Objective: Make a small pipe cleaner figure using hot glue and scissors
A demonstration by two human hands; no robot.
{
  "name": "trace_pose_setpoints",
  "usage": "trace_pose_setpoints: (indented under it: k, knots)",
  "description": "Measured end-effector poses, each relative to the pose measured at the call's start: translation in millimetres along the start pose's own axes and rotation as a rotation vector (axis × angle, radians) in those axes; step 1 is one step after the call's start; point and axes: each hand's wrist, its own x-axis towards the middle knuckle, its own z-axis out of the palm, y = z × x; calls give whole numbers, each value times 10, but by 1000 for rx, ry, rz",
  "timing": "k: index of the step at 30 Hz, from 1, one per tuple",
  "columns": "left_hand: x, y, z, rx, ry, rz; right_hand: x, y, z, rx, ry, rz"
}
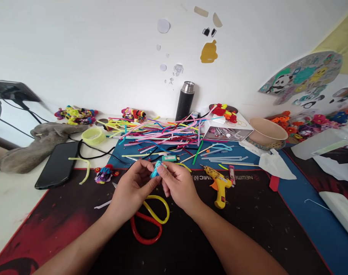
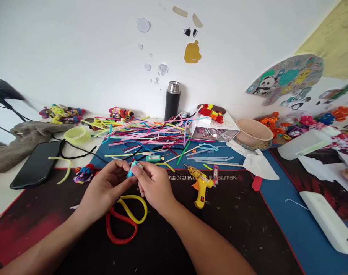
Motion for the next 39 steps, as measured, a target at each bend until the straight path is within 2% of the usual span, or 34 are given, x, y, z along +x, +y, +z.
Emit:
trace_pose_setpoints:
  k: [8,12,18,23,27,31,39]
  knots:
    - [-32,-67,-29,48,9,88,19,17,15,95,-49,77]
    - [-27,-86,-74,176,-21,122,32,-8,-5,75,-43,70]
    - [11,-64,-191,430,-140,236,54,-61,-91,43,-46,84]
    - [23,-58,-250,640,-120,317,62,-58,-112,25,-92,100]
    - [27,-22,-259,687,-187,431,63,-29,-104,7,-177,139]
    - [44,18,-254,741,-245,483,55,-20,-103,12,-205,162]
    - [54,24,-260,770,-228,524,60,-50,-111,50,-212,207]
